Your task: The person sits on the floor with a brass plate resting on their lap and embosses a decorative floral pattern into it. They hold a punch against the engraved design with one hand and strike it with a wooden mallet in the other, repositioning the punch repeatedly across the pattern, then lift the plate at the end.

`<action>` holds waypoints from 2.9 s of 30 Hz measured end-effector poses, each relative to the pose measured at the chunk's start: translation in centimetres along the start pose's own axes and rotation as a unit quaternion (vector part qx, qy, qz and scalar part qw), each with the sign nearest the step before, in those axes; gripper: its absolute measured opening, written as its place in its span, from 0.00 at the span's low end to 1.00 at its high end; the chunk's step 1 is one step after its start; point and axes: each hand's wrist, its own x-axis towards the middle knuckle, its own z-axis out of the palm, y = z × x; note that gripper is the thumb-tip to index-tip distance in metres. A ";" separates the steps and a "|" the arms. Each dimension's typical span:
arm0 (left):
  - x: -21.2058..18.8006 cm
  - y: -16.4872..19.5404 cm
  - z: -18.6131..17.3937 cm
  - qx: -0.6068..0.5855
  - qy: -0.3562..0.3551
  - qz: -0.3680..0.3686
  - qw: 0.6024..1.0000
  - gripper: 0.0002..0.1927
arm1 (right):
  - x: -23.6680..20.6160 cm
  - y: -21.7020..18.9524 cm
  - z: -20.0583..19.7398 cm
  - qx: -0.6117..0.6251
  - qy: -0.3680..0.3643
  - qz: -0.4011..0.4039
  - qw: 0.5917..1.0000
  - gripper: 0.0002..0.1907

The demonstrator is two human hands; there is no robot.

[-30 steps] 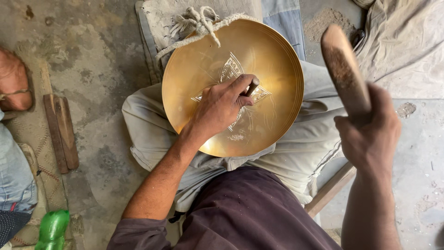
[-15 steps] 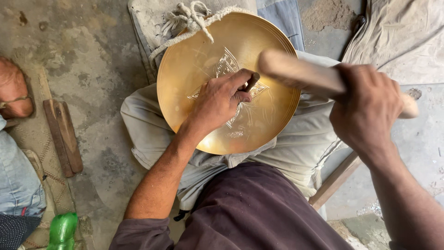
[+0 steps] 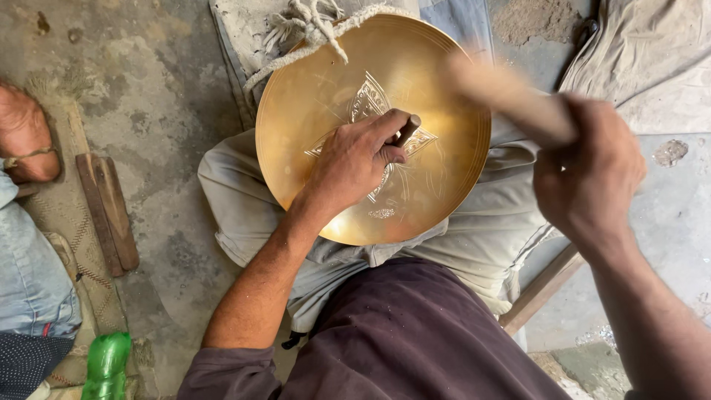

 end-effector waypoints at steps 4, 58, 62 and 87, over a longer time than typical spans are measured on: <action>-0.1 -0.1 -0.1 -0.004 0.014 0.014 1.000 0.17 | 0.6 -0.5 -0.1 0.004 -0.037 0.002 0.999 0.19; -1.4 -0.3 -0.1 0.022 0.014 -0.009 1.000 0.16 | -0.6 -1.5 0.2 -0.059 -0.059 0.059 0.995 0.15; -1.4 -0.3 -0.1 0.014 0.005 -0.029 0.999 0.14 | -0.6 -1.5 0.1 0.205 0.025 0.091 0.974 0.21; -2.4 -0.1 -0.1 0.007 0.022 -0.019 1.000 0.14 | -1.1 -2.2 0.7 0.060 -0.042 0.077 0.994 0.16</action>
